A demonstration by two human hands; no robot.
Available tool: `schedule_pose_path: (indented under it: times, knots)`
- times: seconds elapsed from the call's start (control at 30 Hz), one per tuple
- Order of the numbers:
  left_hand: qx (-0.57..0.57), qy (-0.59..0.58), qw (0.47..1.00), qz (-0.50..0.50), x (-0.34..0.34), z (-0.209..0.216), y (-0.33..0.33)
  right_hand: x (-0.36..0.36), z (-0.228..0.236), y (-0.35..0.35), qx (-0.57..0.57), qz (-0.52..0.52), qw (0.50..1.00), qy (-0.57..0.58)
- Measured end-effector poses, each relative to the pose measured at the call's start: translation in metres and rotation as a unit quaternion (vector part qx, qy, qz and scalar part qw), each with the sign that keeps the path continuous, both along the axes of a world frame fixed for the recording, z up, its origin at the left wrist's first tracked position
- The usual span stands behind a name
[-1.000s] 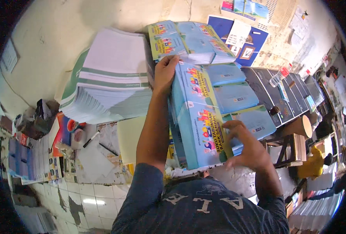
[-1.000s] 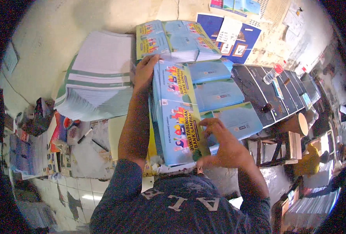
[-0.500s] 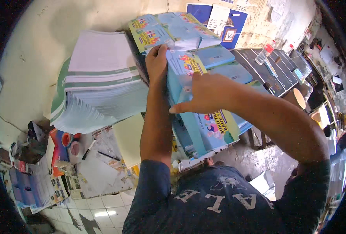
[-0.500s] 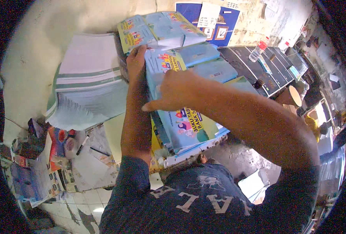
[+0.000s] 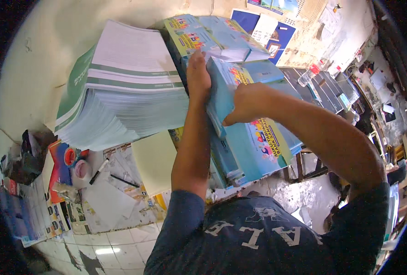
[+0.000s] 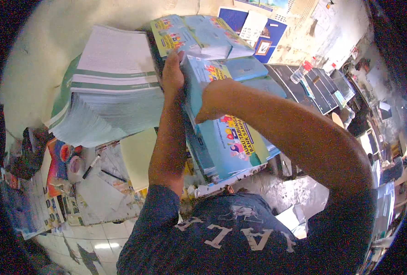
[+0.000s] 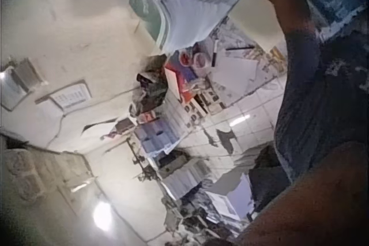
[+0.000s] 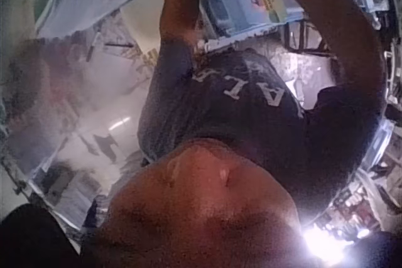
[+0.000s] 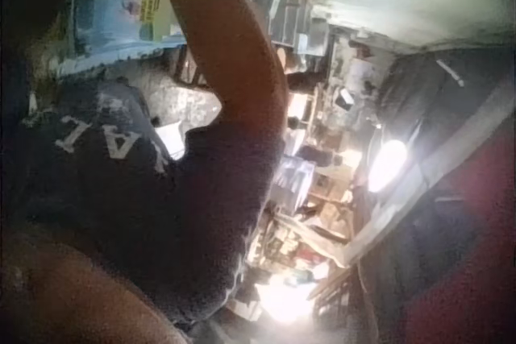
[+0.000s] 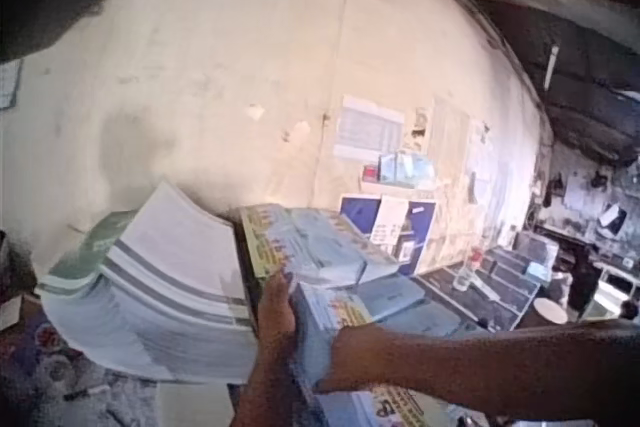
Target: The person organizes stacks of blue bank books on a table, aligns the edges, and bundles them into groups.
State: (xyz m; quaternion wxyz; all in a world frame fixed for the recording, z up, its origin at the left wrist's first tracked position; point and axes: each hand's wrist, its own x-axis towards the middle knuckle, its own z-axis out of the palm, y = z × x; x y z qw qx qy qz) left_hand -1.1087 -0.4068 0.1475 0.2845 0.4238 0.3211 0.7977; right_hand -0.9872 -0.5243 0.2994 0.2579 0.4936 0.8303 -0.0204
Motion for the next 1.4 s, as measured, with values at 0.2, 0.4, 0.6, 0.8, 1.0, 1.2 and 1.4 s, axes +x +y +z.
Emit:
schedule_pose_path:
  times: [0.2,0.4,0.6,0.8,1.0,1.2,1.4]
  knots:
    - [0.005,0.414,0.883,0.222,-0.013,-0.048,-0.034,0.005,0.012,0.000,-0.024,-0.057,0.998,0.027]
    - [-0.009,0.340,0.940,0.019,0.033,-0.017,-0.116,0.023,0.019,0.007,-0.038,-0.112,0.990,0.080]
    - [-0.023,0.424,0.904,0.045,0.029,-0.027,-0.114,0.041,0.045,0.002,0.065,-0.116,0.989,0.064]
    - [-0.093,0.465,0.879,0.054,0.018,-0.023,-0.127,0.124,0.079,0.024,0.082,-0.166,0.955,0.233]
    - [-0.095,0.443,0.891,0.029,0.020,-0.027,-0.123,0.209,0.037,0.042,-0.142,-0.224,0.589,0.764]
    - [-0.151,0.061,0.952,-0.258,0.041,0.001,-0.136,0.183,-0.087,0.069,0.145,0.223,0.726,0.635]
    - [-0.176,0.219,0.948,-0.150,0.033,-0.009,-0.134,0.119,-0.070,0.028,-0.268,-0.255,0.614,0.697]
